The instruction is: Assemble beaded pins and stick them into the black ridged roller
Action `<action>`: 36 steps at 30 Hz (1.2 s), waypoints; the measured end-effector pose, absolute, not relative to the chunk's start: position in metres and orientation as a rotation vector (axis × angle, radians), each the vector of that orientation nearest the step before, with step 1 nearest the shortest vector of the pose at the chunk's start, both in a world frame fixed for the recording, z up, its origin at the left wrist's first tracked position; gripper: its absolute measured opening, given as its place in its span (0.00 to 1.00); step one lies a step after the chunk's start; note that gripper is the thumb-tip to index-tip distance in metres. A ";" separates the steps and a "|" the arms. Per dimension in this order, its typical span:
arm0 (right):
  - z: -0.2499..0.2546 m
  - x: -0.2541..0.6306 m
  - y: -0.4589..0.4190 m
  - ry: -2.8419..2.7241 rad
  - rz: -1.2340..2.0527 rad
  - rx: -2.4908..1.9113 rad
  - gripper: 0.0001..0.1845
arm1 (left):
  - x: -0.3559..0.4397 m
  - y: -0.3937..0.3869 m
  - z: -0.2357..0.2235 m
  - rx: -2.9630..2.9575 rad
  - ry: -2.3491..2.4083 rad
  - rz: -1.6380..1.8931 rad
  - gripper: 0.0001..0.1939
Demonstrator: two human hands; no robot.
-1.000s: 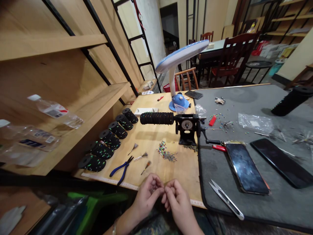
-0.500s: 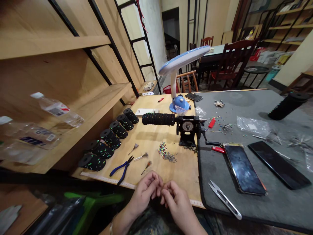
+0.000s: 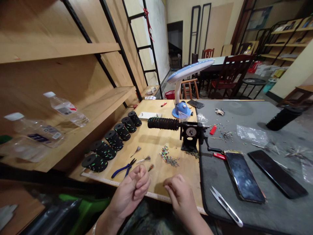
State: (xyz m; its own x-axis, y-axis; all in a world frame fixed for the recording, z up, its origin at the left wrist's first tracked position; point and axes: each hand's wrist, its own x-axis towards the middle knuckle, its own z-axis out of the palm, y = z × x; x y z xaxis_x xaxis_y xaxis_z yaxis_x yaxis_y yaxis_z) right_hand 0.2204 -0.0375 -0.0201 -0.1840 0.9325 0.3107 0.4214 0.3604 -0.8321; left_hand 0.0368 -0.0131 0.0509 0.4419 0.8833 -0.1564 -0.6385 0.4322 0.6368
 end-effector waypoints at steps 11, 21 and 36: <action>-0.062 0.227 -0.008 -1.870 0.472 -1.324 0.11 | 0.021 -0.024 0.076 0.630 0.384 1.085 0.12; -0.034 0.258 -0.025 -1.832 0.205 -1.416 0.11 | 0.024 -0.043 0.066 1.306 0.818 0.933 0.13; 0.012 0.196 -0.076 -1.543 1.397 -1.107 0.12 | 0.020 -0.056 0.039 2.120 1.100 0.928 0.07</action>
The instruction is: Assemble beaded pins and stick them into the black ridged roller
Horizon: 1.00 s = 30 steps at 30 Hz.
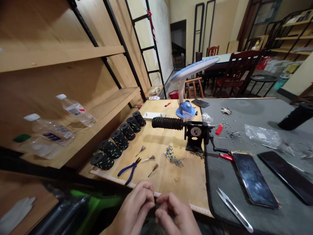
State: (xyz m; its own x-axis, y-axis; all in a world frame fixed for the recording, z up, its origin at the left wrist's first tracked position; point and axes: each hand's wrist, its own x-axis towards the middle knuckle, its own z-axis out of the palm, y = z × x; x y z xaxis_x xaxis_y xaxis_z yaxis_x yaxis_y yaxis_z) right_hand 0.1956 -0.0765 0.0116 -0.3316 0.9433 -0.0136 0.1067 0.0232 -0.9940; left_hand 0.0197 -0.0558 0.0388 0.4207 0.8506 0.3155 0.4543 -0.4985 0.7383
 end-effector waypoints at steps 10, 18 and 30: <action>-0.018 0.197 -0.069 -1.615 1.174 -1.278 0.14 | 0.020 -0.042 0.033 1.941 1.047 0.801 0.06; 0.017 0.201 -0.057 -1.224 1.259 -1.224 0.18 | 0.022 -0.037 0.038 1.681 1.199 0.889 0.09; -0.027 0.176 -0.054 -1.506 1.327 -1.165 0.18 | 0.022 -0.036 0.030 1.755 1.181 0.903 0.07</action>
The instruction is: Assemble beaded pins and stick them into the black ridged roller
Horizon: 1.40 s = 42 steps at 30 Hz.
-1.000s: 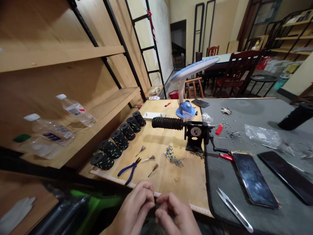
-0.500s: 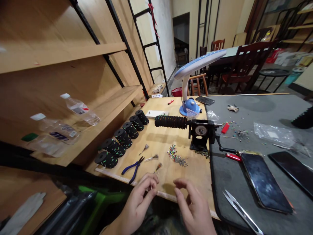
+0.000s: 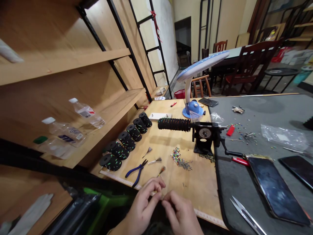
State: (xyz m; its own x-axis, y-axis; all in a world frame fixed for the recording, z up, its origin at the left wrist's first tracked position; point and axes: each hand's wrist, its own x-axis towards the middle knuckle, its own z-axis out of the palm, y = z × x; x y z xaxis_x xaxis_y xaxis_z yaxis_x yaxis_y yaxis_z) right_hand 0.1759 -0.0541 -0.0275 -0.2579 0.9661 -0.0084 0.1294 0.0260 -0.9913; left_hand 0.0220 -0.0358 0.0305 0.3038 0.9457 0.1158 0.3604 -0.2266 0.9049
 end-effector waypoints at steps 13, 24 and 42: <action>-0.047 0.181 -0.055 -0.901 1.422 -1.240 0.28 | 0.003 0.064 -0.009 2.320 1.756 0.511 0.14; -0.045 0.180 -0.061 -0.751 1.475 -1.209 0.26 | -0.020 0.041 -0.004 2.000 1.708 0.737 0.04; -0.058 0.175 -0.096 -0.834 1.570 -1.283 0.26 | 0.037 -0.078 -0.042 0.868 1.130 0.748 0.20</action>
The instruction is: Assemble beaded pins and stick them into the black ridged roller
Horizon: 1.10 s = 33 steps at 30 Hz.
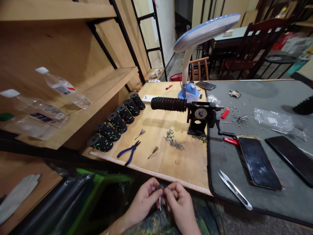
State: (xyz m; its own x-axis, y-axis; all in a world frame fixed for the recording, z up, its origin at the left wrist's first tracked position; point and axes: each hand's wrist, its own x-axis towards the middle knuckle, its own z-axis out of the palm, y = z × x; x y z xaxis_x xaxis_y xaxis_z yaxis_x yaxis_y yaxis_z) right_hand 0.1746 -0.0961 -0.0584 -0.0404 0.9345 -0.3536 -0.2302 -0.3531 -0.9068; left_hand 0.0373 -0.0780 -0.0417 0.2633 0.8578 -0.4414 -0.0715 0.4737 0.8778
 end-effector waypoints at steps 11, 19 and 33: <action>-0.074 0.173 -0.106 -0.903 1.523 -1.316 0.23 | 0.040 -0.090 -0.064 1.106 1.291 0.727 0.14; -0.082 0.176 -0.110 -1.008 1.452 -1.353 0.21 | 0.038 -0.092 -0.071 1.296 1.308 0.733 0.09; -0.075 0.178 -0.107 -0.743 1.630 -1.330 0.28 | 0.041 -0.084 -0.054 0.886 1.069 0.687 0.17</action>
